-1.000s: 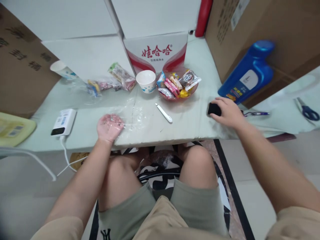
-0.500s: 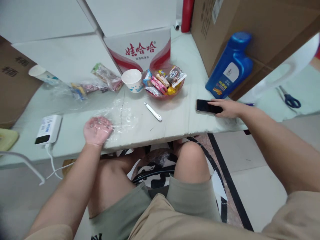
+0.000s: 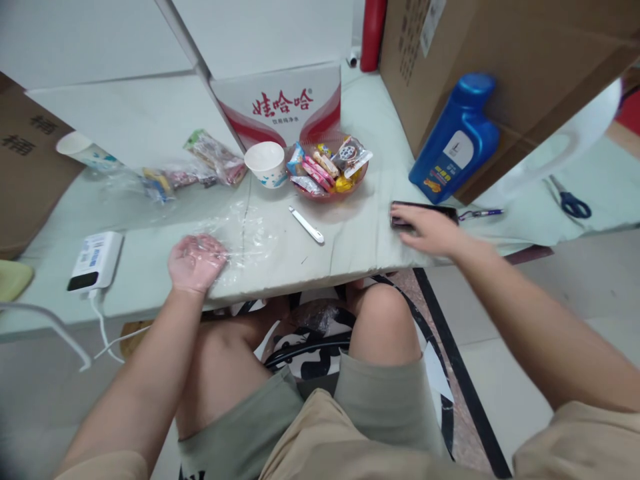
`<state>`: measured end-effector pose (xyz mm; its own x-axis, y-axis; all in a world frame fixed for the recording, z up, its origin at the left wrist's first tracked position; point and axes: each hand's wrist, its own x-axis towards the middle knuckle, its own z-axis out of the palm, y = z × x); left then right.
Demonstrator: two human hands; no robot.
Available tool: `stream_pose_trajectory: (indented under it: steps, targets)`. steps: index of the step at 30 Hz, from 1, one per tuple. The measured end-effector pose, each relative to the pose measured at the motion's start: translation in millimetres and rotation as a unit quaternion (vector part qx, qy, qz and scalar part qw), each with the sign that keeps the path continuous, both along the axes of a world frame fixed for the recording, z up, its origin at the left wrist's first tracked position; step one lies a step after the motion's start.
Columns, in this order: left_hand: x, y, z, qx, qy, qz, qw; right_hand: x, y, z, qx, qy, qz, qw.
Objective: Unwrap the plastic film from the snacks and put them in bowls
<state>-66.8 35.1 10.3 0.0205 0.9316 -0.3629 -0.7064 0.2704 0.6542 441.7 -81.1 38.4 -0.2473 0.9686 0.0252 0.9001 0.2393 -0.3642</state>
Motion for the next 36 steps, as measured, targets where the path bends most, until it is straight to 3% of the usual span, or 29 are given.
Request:
stream_pose_trajectory:
  steps: [6,9,12,18,23,28,34,36]
  targets:
    - [-3,-1,-5.3,0.014,0.002,-0.018,1.0,-173,17,-9.0,0.007,0.136,0.189,0.973]
    - [-3,-2,-4.8,0.015,-0.021,-0.02,0.999,-241,32,-16.0,0.018,0.13,0.197,0.972]
    - [-2,-3,-2.2,0.003,-0.021,-0.016,1.0,-276,38,-27.2,0.016,0.1,0.183,0.978]
    - [0,-2,2.3,-0.027,0.002,0.01,1.0,-283,29,-39.5,0.016,0.079,0.15,0.985]
    - [-2,-6,2.0,-0.02,0.024,0.003,1.0,-275,31,-38.4,0.06,0.065,0.065,0.994]
    - [6,-1,8.4,-0.05,0.018,0.011,0.999,-268,35,-29.1,0.05,0.054,0.071,0.995]
    - [5,38,19.4,-0.111,0.125,-0.072,0.983,-259,30,-15.6,0.024,0.036,0.01,0.999]
    - [-3,37,19.6,-0.072,0.204,-0.017,0.976,-256,30,-16.9,0.04,0.04,0.004,0.998]
